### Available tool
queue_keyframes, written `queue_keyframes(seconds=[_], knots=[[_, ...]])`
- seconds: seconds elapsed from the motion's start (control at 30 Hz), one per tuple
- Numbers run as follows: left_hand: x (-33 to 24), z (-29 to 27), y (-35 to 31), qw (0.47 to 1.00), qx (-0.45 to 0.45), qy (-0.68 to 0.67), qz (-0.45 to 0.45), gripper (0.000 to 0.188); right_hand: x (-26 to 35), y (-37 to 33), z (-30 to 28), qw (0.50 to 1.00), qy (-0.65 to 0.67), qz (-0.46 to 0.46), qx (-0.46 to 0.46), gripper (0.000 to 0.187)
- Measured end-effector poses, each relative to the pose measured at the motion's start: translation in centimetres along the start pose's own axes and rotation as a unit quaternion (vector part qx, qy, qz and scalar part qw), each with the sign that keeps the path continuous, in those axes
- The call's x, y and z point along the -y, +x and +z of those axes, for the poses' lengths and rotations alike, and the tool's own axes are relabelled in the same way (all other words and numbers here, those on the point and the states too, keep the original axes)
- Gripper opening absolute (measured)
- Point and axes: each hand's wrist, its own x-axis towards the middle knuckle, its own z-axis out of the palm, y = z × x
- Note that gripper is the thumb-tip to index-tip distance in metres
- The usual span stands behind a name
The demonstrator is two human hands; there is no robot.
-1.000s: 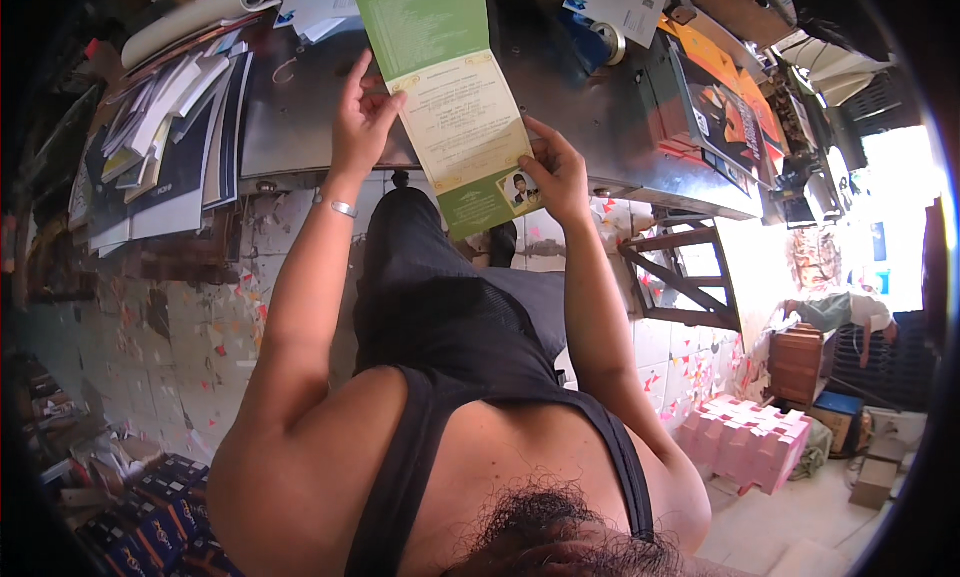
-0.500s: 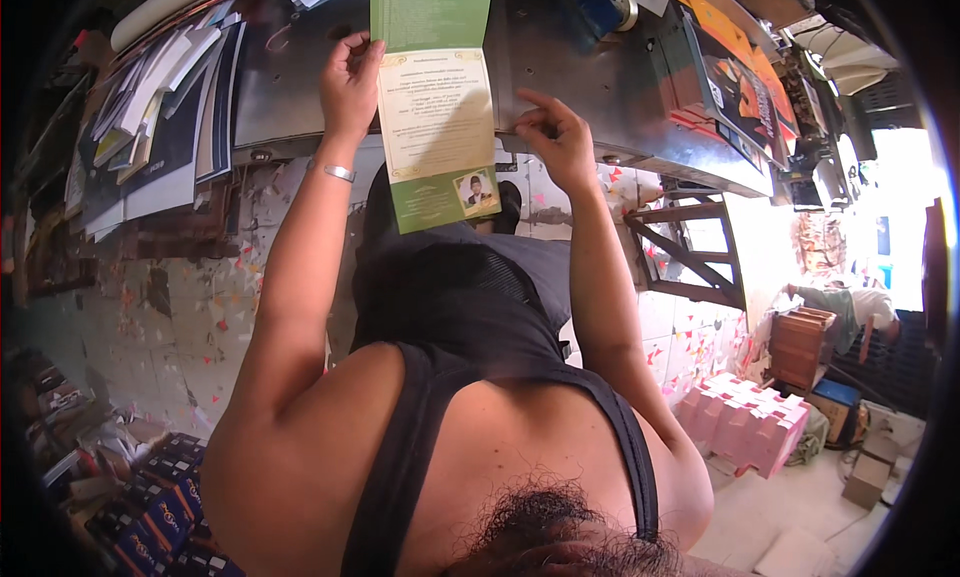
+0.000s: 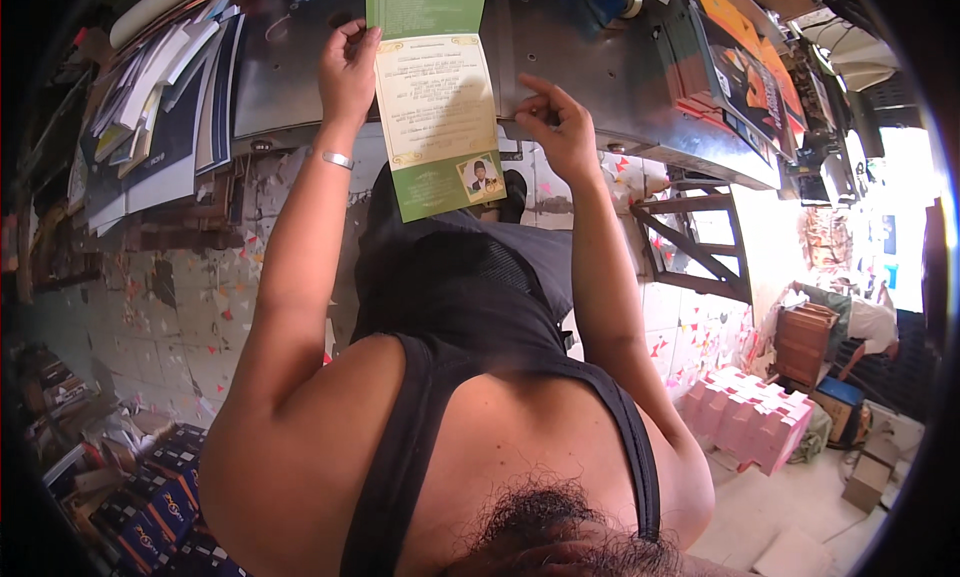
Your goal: The person picks up a printed brochure from a desk, unfolds it to view the interior panels, and then places it back down on the work surface.
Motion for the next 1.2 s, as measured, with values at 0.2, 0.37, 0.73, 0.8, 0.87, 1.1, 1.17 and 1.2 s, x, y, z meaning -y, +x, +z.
queue_keyframes(seconds=[0.2,0.37,0.73,0.8,0.87,1.1,1.17,1.2], knots=[[0.44,-0.24,0.01,1.0,0.006,-0.008,0.017,0.026,0.17,-0.08,0.05,1.0,-0.007,-0.001,-0.007,0.05],[0.68,-0.32,0.21,0.999,0.012,-0.03,0.015,0.028,0.37,-0.07,-0.02,1.0,0.005,0.009,-0.003,0.05],[0.73,-0.41,0.19,0.999,0.015,-0.027,0.011,0.026,0.1,-0.05,-0.01,1.0,0.013,0.001,-0.007,0.05],[0.7,-0.37,0.17,1.0,0.012,-0.021,0.011,0.026,0.18,-0.06,0.06,1.0,0.014,0.003,-0.011,0.05],[0.55,-0.22,0.05,0.999,0.007,-0.039,0.012,0.026,-0.11,-0.04,0.05,1.0,0.016,0.005,-0.012,0.05],[0.38,-0.34,0.11,1.0,0.006,-0.024,0.007,0.026,0.19,0.0,0.12,1.0,-0.002,-0.005,-0.018,0.049],[0.26,-0.29,0.11,1.0,0.005,-0.023,0.006,0.026,0.21,-0.04,0.12,1.0,-0.003,-0.005,-0.019,0.049],[0.21,-0.25,0.07,1.0,0.004,-0.024,0.007,0.026,0.2,-0.05,0.1,1.0,-0.005,-0.004,-0.02,0.048]])
